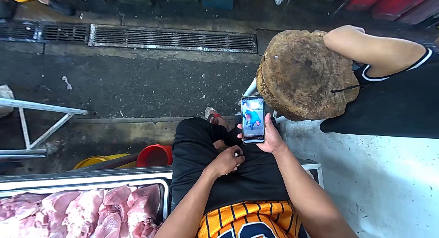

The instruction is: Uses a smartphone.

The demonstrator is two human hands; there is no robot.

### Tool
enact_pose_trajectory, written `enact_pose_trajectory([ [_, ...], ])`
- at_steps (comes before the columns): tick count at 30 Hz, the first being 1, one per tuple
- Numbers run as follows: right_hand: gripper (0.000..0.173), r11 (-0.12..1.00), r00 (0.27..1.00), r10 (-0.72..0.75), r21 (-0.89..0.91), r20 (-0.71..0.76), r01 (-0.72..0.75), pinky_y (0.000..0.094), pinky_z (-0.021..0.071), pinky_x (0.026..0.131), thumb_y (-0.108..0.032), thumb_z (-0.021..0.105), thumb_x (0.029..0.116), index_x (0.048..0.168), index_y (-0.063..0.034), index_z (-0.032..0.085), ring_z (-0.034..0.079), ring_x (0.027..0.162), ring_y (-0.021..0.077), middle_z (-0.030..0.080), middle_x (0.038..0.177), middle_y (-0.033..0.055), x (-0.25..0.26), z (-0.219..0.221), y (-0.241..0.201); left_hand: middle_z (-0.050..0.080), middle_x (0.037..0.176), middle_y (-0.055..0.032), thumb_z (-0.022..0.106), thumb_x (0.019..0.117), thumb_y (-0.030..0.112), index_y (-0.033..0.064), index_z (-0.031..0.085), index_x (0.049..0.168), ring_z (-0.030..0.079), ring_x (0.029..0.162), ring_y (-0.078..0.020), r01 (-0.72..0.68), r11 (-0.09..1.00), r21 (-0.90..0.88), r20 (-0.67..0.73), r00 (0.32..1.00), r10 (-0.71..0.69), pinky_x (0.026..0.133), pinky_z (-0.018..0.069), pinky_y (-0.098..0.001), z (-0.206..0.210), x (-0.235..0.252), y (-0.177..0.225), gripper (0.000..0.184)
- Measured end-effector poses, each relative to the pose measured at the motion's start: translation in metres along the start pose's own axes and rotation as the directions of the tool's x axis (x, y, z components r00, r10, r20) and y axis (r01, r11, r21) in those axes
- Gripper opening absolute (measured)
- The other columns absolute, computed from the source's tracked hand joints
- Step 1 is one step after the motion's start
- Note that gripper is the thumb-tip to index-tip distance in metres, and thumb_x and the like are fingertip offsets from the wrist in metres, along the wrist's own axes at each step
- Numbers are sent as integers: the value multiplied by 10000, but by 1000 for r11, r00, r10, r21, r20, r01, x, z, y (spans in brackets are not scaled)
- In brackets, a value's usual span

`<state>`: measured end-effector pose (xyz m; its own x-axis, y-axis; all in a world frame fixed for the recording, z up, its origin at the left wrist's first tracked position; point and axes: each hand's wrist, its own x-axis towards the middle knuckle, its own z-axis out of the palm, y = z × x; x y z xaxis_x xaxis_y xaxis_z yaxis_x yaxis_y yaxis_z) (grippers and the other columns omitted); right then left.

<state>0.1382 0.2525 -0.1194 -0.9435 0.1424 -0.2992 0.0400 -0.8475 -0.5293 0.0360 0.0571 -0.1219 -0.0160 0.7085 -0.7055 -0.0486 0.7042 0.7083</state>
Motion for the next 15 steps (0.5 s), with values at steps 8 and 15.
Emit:
enact_pose_trajectory([
  [8, 835, 1000, 1000, 7, -8, -4, -7, 533, 546, 998, -770, 494, 900, 1498, -191, 434, 660, 1143, 411, 610, 1335, 261, 0, -1, 1, 633, 765, -25, 590, 1019, 305, 118, 587, 1212, 612, 577, -121, 3, 1000, -6, -6, 1000, -3, 550, 538, -281, 1, 1, 0, 269],
  [15, 853, 1000, 1000, 6, -12, -14, -6, 534, 551, 992, -775, 514, 886, 1503, -193, 424, 659, 1144, 410, 606, 1340, 257, 2, -2, 2, 640, 786, -30, 595, 1018, 315, 118, 585, 1223, 620, 593, -123, 9, 1000, 2, -1, 1000, -9, 560, 541, -283, 0, 0, 2, 284],
])
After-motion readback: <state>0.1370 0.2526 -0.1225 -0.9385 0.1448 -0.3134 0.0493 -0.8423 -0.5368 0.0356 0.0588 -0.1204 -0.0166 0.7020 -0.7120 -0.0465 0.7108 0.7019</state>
